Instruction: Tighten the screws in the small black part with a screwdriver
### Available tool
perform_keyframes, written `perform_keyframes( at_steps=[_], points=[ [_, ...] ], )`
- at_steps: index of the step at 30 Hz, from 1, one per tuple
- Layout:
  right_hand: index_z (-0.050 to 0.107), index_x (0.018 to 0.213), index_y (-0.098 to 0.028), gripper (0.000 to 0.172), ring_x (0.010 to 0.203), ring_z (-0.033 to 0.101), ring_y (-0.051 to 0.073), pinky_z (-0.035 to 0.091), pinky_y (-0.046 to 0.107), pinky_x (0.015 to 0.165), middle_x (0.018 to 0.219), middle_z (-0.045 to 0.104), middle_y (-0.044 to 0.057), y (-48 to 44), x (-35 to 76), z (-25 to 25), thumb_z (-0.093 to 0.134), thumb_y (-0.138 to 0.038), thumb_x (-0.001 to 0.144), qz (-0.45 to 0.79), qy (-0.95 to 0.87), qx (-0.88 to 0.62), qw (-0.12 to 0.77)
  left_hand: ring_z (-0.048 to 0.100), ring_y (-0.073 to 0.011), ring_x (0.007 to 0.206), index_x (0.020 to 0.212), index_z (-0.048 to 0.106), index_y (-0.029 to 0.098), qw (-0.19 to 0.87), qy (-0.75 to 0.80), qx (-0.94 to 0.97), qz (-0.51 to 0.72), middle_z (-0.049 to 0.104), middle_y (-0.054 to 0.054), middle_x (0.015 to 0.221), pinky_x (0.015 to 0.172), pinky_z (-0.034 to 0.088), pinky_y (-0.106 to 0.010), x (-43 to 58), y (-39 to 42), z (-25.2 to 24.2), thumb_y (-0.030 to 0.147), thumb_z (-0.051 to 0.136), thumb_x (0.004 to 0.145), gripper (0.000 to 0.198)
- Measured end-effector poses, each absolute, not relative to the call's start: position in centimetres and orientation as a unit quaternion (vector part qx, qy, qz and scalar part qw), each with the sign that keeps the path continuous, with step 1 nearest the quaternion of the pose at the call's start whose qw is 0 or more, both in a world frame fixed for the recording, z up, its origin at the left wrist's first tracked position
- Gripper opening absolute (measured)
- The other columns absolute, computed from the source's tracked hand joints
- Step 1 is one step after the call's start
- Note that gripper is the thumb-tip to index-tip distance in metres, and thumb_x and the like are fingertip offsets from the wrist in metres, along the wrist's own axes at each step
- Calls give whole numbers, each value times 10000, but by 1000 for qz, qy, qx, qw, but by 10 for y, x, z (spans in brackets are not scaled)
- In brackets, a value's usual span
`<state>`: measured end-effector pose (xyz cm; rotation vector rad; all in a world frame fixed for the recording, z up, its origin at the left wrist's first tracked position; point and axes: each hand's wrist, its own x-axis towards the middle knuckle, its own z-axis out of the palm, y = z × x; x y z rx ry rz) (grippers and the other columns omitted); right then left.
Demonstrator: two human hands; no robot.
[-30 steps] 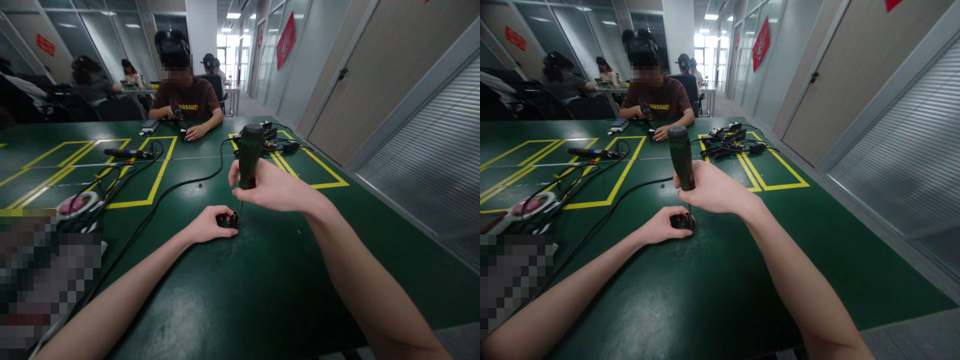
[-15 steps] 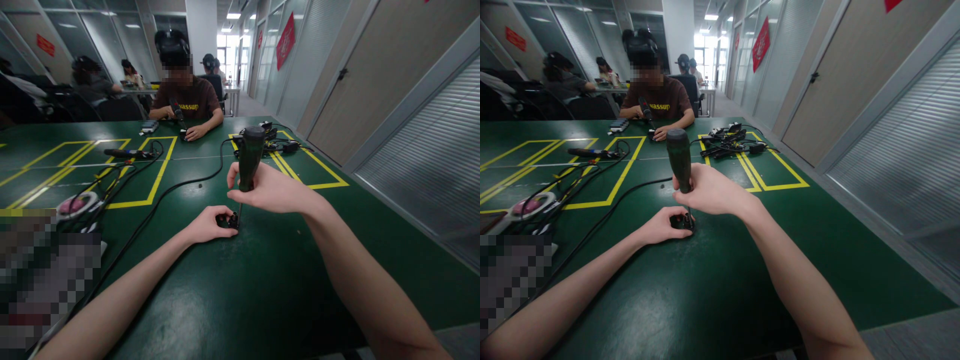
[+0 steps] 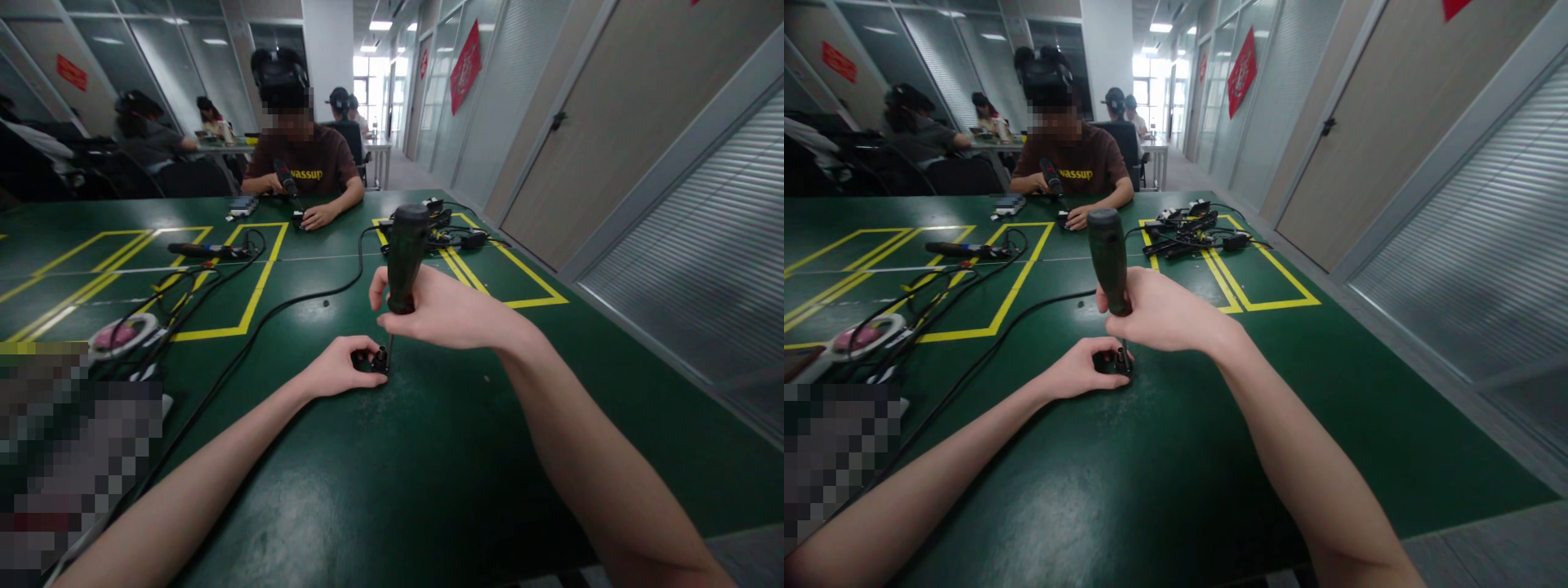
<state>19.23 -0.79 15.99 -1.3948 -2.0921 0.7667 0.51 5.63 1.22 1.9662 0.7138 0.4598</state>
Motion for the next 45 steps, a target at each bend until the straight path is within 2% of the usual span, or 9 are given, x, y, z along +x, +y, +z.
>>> perform_keyframes(
  at_steps=[11,19,38,45],
  points=[
    [599,824,-189,89,664,514,133,391,269,626,750,589,-34,-6,192,155,618,-132,758,285,-774,-497,269,646,-193,840,967,745,142,482,292,805,185,737,-35,900,821,513,-315,5,56,12,327,804,729,307],
    [598,856,-193,176,662,496,139,382,274,619,765,588,-28,-7,193,157,597,-108,702,290,-772,-502,260,646,-194,845,962,744,153,477,292,808,188,739,-28,894,826,504,-316,5,56,12,326,799,727,297],
    [595,844,-201,228,645,490,129,363,267,591,760,583,-45,-6,193,158,647,-121,637,282,-764,-523,252,674,-219,893,965,741,149,481,288,806,191,755,-45,925,885,517,-346,6,57,10,336,800,727,308],
    [583,772,-193,102,643,498,126,381,267,607,716,570,-45,-4,191,156,631,-110,735,278,-769,-511,262,646,-192,831,952,742,149,479,291,806,189,735,-30,879,809,508,-310,5,56,10,328,801,728,292]
  ],
)
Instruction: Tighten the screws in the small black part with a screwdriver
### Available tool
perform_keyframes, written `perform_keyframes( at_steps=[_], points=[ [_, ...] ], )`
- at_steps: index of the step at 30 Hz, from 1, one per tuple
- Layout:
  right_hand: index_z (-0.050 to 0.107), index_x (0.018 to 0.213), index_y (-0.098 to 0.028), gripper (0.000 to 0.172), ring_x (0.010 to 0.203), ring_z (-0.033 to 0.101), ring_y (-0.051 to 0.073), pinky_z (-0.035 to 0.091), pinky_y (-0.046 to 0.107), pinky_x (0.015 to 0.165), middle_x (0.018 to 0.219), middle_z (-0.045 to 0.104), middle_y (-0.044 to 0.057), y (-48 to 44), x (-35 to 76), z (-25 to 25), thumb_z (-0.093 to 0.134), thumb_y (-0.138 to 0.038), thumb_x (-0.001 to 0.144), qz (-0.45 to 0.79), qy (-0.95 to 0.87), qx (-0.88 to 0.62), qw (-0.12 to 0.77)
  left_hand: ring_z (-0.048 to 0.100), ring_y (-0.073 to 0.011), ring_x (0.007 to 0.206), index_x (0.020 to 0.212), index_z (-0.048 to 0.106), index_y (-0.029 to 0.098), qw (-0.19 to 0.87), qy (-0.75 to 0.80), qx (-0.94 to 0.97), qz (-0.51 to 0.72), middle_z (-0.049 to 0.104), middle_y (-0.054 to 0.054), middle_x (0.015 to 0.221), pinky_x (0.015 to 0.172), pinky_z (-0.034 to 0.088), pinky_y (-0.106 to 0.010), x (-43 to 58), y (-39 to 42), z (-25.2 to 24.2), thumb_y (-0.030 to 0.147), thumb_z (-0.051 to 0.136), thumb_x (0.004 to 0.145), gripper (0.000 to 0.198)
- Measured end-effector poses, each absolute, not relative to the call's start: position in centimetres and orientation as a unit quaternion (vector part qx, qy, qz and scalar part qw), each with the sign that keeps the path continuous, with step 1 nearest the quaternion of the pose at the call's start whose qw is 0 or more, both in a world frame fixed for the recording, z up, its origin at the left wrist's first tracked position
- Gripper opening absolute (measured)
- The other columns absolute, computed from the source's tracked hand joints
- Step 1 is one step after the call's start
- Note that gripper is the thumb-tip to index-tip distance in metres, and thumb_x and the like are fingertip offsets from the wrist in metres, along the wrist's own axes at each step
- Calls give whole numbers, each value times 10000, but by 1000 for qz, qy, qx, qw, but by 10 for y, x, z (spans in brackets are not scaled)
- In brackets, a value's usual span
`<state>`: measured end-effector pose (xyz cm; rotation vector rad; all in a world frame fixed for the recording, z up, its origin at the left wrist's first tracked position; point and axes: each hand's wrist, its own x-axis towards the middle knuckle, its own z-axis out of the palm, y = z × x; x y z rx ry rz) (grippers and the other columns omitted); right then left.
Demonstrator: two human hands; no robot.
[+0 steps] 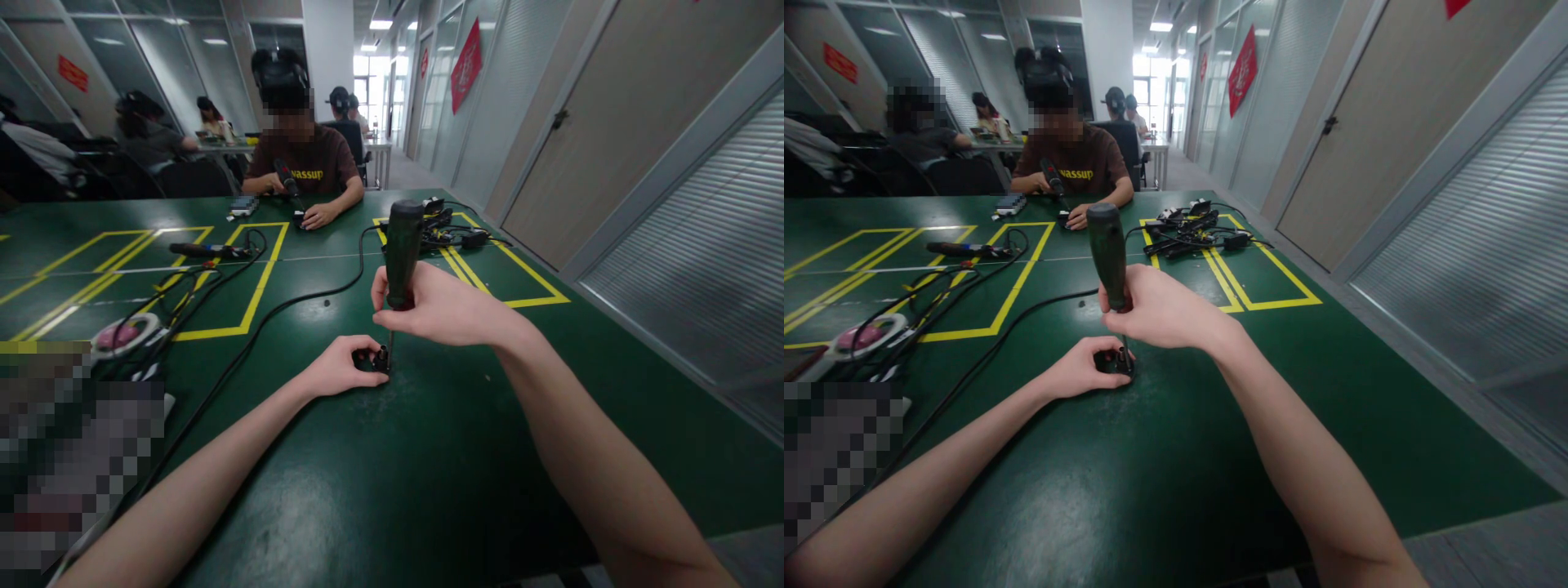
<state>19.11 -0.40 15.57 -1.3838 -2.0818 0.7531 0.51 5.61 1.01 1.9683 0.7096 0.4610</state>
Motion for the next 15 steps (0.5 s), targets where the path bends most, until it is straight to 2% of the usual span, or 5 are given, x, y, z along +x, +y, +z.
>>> perform_keyframes(
  at_steps=[7,15],
  points=[
    [588,813,-192,156,661,510,129,398,265,620,753,579,-42,-4,192,156,616,-72,718,283,-769,-505,271,651,-189,837,956,747,148,479,289,806,192,740,-33,895,823,512,-309,5,56,10,315,805,730,287],
    [581,846,-199,184,646,494,134,393,274,614,749,566,-41,-6,193,156,606,-111,686,298,-765,-508,259,645,-191,837,949,744,155,476,292,807,192,741,-30,888,814,508,-312,6,55,13,329,801,725,289]
  ],
)
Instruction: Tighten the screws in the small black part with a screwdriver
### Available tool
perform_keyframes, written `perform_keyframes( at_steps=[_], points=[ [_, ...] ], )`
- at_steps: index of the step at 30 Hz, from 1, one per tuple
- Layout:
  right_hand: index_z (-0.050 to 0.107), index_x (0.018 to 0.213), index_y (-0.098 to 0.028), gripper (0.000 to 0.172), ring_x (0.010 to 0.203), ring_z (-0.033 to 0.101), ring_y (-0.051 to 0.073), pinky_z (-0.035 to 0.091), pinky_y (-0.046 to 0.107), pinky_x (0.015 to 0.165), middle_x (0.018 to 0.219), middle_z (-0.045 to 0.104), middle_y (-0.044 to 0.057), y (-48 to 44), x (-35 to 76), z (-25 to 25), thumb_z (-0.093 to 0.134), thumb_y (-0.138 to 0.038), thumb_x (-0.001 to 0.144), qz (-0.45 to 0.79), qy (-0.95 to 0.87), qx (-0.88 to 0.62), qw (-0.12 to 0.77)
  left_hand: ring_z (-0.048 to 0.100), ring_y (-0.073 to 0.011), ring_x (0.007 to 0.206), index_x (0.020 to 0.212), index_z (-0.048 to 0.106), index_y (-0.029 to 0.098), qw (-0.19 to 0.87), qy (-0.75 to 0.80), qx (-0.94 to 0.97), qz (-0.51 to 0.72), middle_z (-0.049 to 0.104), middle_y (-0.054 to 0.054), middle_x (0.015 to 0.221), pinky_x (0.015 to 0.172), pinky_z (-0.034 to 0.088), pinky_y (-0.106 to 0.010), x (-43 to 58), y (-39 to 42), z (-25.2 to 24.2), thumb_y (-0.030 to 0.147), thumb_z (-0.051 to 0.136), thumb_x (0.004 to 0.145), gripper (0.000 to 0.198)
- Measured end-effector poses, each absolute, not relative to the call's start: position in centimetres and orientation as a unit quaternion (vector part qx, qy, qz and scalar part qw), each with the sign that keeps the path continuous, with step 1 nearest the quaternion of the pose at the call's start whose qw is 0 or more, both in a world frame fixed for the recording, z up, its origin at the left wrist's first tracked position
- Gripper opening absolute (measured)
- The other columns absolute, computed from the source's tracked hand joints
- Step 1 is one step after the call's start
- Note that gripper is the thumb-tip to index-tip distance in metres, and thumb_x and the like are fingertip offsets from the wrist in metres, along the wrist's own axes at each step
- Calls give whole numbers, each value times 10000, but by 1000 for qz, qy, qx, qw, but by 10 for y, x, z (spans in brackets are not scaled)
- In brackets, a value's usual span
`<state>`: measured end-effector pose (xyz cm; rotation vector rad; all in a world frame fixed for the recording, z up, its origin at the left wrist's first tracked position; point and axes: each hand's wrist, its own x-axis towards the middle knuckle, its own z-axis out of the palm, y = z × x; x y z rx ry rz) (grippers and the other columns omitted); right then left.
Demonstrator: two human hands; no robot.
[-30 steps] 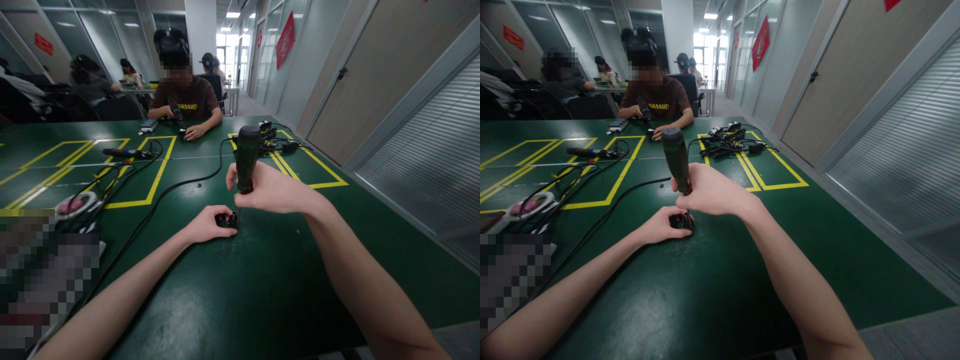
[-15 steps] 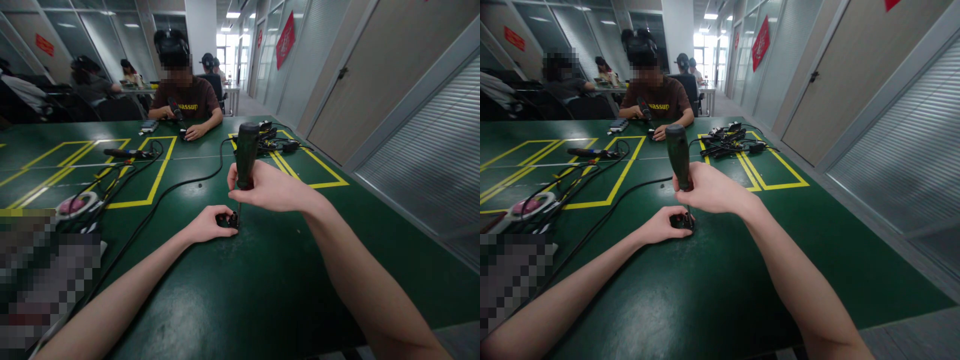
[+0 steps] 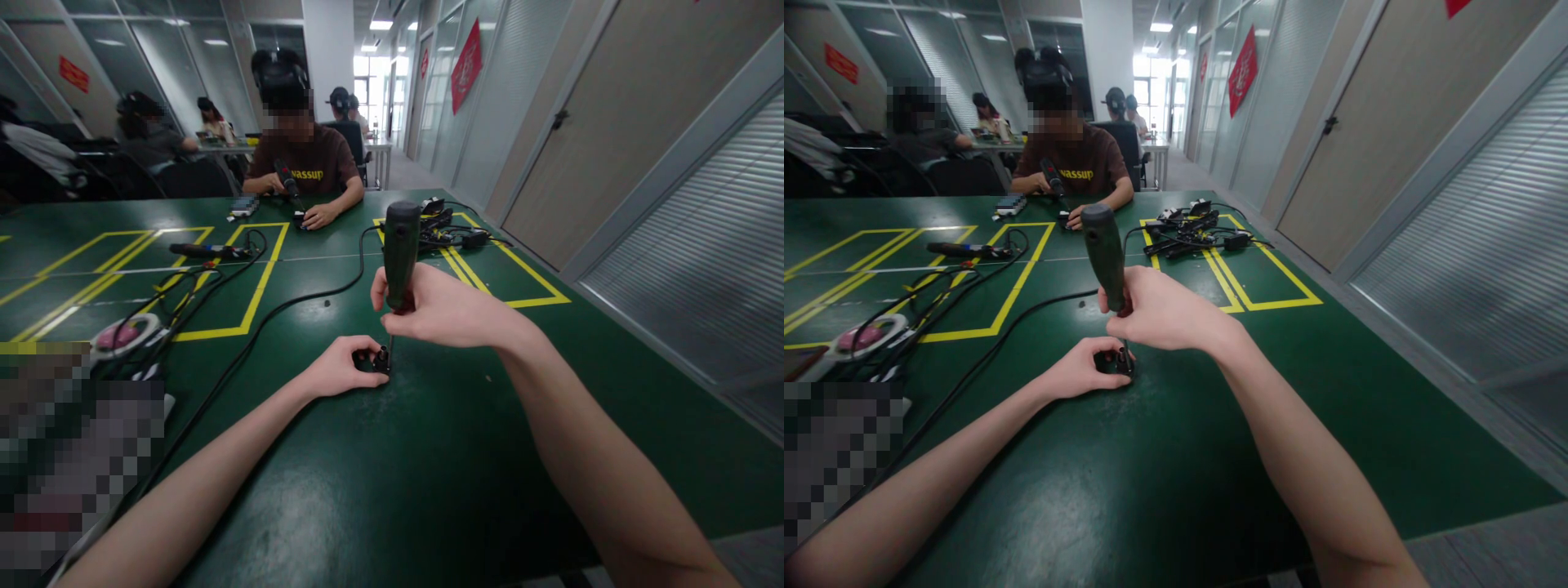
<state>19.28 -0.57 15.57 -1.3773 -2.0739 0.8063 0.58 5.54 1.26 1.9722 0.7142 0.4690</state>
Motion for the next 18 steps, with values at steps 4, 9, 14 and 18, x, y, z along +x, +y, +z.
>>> perform_keyframes(
  at_steps=[4,9,14,18],
  points=[
    [584,825,-200,149,651,503,136,391,276,618,743,577,-38,-6,192,157,628,-137,698,296,-767,-508,257,651,-199,853,952,746,151,484,293,803,190,747,-38,905,832,509,-321,6,55,12,328,803,725,293],
    [583,773,-194,104,649,515,138,392,269,601,713,570,-32,-3,191,155,677,-234,753,300,-755,-501,297,653,-201,857,968,741,151,481,292,806,186,747,-39,908,844,509,-327,6,55,11,326,800,733,299],
    [589,774,-187,91,655,521,132,400,259,611,721,580,-33,-4,191,154,644,-142,718,295,-759,-491,309,651,-199,865,956,737,151,477,293,808,187,742,-37,915,843,505,-322,5,56,12,335,800,734,295],
    [593,784,-184,127,676,529,138,408,260,629,740,593,-24,-4,191,155,612,-105,687,298,-759,-491,307,654,-196,859,942,735,145,478,290,808,187,739,-39,911,831,506,-314,5,56,13,327,797,733,284]
  ],
)
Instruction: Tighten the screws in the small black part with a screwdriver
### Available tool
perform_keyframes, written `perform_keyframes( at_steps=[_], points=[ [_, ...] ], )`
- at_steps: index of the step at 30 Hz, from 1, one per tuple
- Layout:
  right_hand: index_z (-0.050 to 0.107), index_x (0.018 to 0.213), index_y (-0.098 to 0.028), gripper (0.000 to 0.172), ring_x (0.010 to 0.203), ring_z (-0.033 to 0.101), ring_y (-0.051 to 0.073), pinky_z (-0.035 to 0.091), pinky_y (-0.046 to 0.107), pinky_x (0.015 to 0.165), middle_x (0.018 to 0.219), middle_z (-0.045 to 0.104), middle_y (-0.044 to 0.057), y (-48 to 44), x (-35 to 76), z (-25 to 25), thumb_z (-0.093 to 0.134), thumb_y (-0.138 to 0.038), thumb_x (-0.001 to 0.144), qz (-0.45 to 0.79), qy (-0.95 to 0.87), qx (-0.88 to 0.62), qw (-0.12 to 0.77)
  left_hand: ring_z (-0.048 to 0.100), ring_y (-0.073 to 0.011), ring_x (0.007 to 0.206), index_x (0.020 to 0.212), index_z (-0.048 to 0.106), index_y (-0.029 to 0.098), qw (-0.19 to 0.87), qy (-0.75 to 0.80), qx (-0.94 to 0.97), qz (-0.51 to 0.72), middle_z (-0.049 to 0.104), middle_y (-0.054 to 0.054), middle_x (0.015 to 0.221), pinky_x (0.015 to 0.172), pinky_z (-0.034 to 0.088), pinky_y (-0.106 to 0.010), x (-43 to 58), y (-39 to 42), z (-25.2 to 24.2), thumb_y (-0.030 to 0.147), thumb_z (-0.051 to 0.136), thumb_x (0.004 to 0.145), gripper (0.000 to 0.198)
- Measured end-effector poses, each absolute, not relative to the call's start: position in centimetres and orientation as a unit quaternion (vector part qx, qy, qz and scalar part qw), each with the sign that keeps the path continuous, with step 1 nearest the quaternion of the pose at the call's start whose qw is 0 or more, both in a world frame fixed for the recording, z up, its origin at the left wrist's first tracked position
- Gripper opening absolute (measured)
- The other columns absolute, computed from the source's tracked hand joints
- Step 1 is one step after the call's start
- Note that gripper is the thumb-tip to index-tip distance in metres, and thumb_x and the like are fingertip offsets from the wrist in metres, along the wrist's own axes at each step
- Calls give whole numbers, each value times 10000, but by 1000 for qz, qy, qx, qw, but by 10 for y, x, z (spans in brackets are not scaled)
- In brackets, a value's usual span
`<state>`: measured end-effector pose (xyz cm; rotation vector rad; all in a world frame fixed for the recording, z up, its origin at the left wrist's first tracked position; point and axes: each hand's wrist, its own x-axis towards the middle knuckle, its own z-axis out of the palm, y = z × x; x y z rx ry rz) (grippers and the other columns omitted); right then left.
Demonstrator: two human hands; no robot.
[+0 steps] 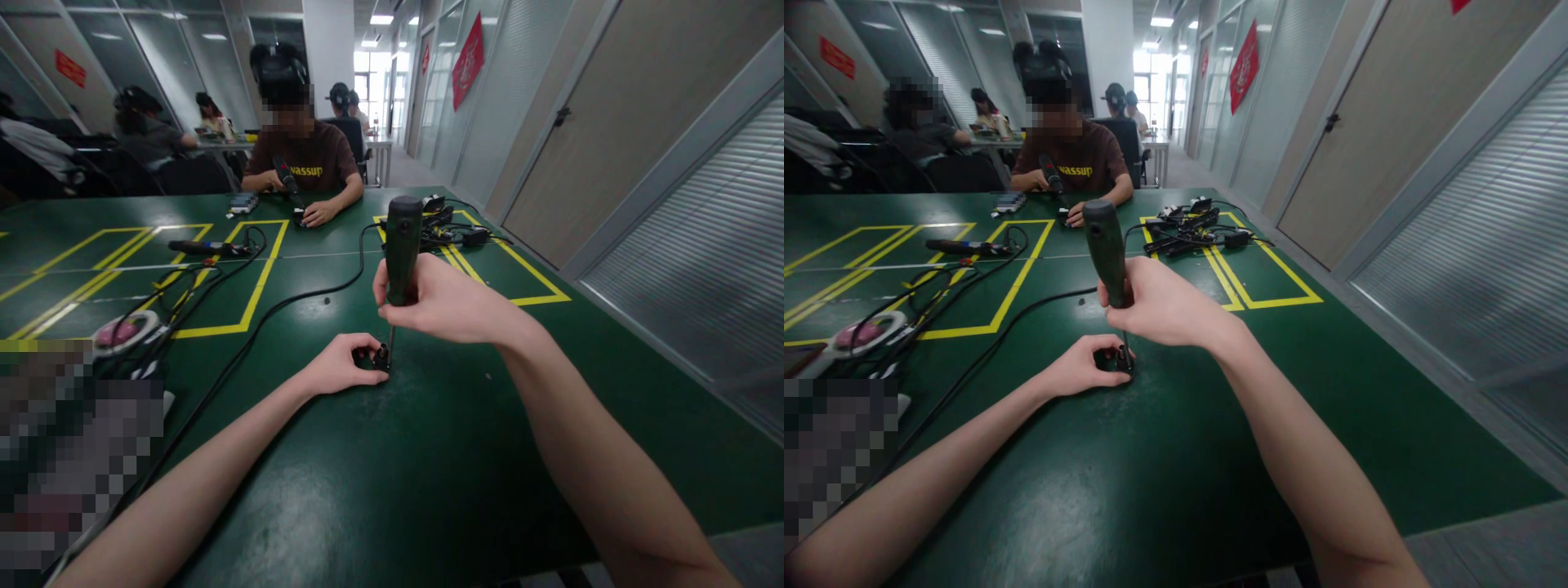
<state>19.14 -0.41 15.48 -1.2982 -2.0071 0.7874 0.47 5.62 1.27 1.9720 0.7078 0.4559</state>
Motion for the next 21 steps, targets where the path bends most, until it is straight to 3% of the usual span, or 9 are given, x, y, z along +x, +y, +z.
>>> perform_keyframes(
  at_steps=[21],
  points=[
    [590,827,-193,199,669,506,139,395,262,612,758,580,-27,-5,193,157,620,-103,652,303,-759,-500,287,668,-195,852,944,733,141,485,284,804,192,748,-44,908,834,527,-316,5,55,12,316,802,740,278]
  ],
)
